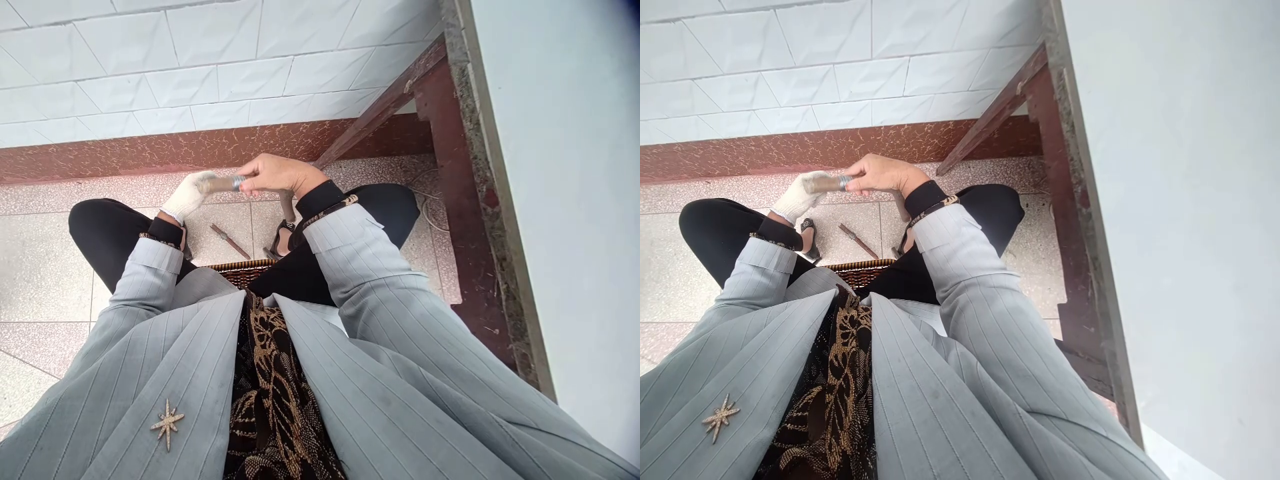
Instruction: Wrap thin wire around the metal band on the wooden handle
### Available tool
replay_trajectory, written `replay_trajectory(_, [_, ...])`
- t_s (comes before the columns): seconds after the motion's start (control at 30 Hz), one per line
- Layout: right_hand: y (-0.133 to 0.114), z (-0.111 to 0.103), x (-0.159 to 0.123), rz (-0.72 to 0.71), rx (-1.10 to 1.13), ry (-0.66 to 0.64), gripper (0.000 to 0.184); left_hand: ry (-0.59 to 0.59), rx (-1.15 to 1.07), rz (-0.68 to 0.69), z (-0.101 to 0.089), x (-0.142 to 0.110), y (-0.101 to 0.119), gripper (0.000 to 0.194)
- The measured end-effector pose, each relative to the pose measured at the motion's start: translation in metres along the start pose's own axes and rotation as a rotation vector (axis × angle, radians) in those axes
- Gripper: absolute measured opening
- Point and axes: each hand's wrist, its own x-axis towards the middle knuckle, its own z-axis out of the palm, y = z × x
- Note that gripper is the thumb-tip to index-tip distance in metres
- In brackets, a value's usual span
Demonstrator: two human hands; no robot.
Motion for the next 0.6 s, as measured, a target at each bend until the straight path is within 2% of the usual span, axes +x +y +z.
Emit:
replay_trajectory(0.07, [0.0,0.0,-0.002,-0.038,0.13,0.148,0.025,-0.024,-0.062,-0.041,0.005,0.0,0.0,0.016])
replay_trajectory(0.2, [0.005,0.008,0.006,0.0,0.249,0.328,0.035,-0.236,-0.097,-0.091,0.016,-0.005,0.006,0.02])
replay_trajectory(0.3, [0.01,0.012,0.016,0.112,0.169,0.448,0.035,-0.322,-0.094,-0.094,0.021,-0.009,0.012,0.022])
replay_trajectory(0.37, [0.014,0.014,0.02,0.207,0.009,0.506,0.032,-0.37,-0.036,-0.068,0.024,-0.01,0.014,0.023])
replay_trajectory(0.47, [0.019,0.016,0.021,0.327,-0.344,0.472,0.024,-0.4,0.117,-0.015,0.026,-0.01,0.013,0.023])
replay_trajectory(0.53, [0.022,0.018,0.019,0.356,-0.537,0.352,0.024,-0.37,0.185,0.011,0.024,-0.009,0.011,0.023])
replay_trajectory(0.6, [0.022,0.02,0.018,0.336,-0.632,0.185,0.026,-0.319,0.202,0.014,0.021,-0.009,0.01,0.022])
